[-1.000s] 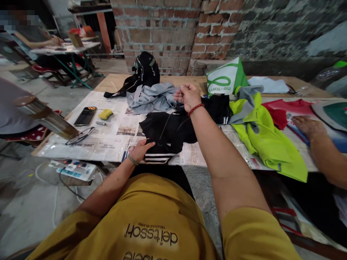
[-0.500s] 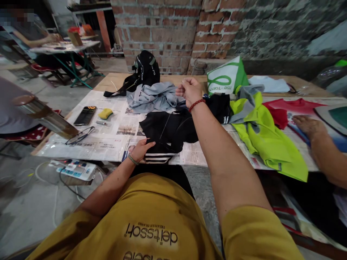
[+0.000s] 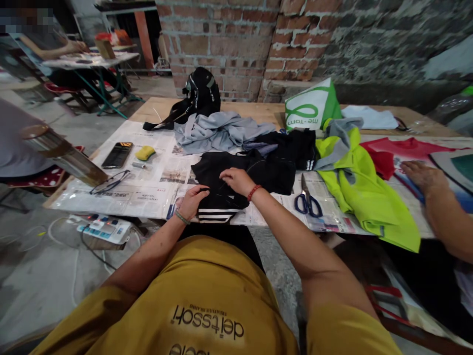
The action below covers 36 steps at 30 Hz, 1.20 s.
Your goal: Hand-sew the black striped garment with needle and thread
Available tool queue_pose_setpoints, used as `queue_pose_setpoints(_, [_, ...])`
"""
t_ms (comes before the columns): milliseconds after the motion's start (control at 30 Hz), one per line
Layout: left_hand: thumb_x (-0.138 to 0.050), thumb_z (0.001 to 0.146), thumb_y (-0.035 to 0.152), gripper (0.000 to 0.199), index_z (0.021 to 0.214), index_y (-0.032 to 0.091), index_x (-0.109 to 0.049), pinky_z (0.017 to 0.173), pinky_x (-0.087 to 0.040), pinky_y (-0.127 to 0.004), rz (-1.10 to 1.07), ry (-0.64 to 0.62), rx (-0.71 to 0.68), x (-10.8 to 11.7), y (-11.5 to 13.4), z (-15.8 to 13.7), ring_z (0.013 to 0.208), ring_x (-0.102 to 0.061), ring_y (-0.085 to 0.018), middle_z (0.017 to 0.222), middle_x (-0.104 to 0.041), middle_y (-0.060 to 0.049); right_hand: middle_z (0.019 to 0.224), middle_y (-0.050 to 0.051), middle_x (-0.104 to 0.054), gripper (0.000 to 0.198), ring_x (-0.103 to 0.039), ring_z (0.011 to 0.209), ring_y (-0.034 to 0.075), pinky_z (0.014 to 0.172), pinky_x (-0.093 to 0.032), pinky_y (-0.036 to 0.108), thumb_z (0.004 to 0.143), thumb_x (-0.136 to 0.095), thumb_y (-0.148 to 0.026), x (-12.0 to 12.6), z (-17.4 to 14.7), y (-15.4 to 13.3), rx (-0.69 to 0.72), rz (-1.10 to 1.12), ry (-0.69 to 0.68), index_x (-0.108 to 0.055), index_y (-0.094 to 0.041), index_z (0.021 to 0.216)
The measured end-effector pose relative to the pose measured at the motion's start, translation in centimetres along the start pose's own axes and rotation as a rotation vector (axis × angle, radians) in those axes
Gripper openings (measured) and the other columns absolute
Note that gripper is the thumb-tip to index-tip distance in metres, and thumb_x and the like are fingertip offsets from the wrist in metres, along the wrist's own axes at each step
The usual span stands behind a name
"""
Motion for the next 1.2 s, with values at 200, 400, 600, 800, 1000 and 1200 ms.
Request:
queue_pose_setpoints(200, [-0.065, 0.061, 0.026, 0.019, 0.077, 0.016, -0.066, 0.060, -0.037, -0.022, 0.030, 0.006, 0.011, 0.0, -0.1, 0.1, 0.061, -0.048, -0.010, 0.063, -0.057, 0.004, 0.088, 0.006, -0.067, 0.023, -0.062, 0.082, 0.015, 0.080, -0.047, 0.026, 0.079, -0.052, -0.007, -2.5, -1.2, -0.3, 0.129, -0.251, -0.138, -0.072, -0.018, 0.085])
queue_pose_setpoints(400, [-0.066, 0.060, 0.025, 0.016, 0.073, 0.015, -0.065, 0.060, -0.037, -0.021, 0.053, 0.008, -0.006, 0.0, -0.2, 0.1, 0.062, -0.048, -0.009, 0.064, -0.057, 0.004, 0.088, 0.006, -0.067, 0.022, -0.062, 0.081, 0.014, 0.078, -0.046, 0.025, 0.080, -0.054, -0.010, -3.0, -1.1, -0.1, 0.146, -0.282, -0.224, -0.072, -0.019, 0.090])
queue_pose_setpoints(600, [-0.067, 0.061, 0.027, 0.017, 0.073, 0.015, -0.066, 0.061, -0.039, -0.022, 0.071, -0.004, -0.021, 0.1, 0.0, 0.0, 0.064, -0.048, -0.010, 0.064, -0.058, 0.003, 0.087, 0.004, -0.069, 0.030, -0.062, 0.082, 0.014, 0.077, -0.046, 0.024, 0.077, -0.052, -0.005, -3.3, -1.1, 0.0, 0.137, -0.257, -0.272, -0.072, -0.020, 0.094])
queue_pose_setpoints(800, [-0.068, 0.061, 0.028, 0.018, 0.073, 0.015, -0.066, 0.060, -0.040, -0.022, 0.039, -0.024, -0.011, 0.0, -0.2, 0.1, 0.063, -0.049, -0.010, 0.063, -0.058, 0.003, 0.090, 0.003, -0.070, 0.035, -0.063, 0.084, 0.014, 0.079, -0.046, 0.024, 0.076, -0.047, -0.003, -3.6, -1.3, -0.5, 0.167, -0.163, -0.287, -0.072, -0.020, 0.094])
queue_pose_setpoints(1000, [-0.068, 0.061, 0.029, 0.020, 0.074, 0.015, -0.065, 0.060, -0.040, -0.022, 0.007, -0.062, 0.028, -0.2, -0.3, -0.1, 0.061, -0.049, -0.010, 0.063, -0.058, 0.004, 0.088, 0.002, -0.070, 0.033, -0.063, 0.082, 0.013, 0.080, -0.047, 0.025, 0.074, -0.047, -0.004, -3.6, -1.5, -0.6, 0.137, -0.040, -0.278, -0.072, -0.020, 0.090])
queue_pose_setpoints(1200, [-0.069, 0.062, 0.030, 0.021, 0.076, 0.015, -0.066, 0.060, -0.039, -0.021, 0.021, -0.104, 0.021, -0.4, 0.0, -0.3, 0.062, -0.049, -0.009, 0.065, -0.059, 0.003, 0.077, 0.000, -0.069, 0.018, -0.062, 0.068, 0.009, 0.064, -0.049, 0.021, 0.072, -0.054, -0.012, -3.4, -1.6, 0.4, -0.140, 0.349, -0.242, -0.068, -0.017, 0.081])
Point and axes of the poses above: each hand's wrist, its own z-axis towards the middle knuckle, its own x-axis out of the back of the hand, y = z × x, the point moved 6 cm from there along z, towards the middle knuckle
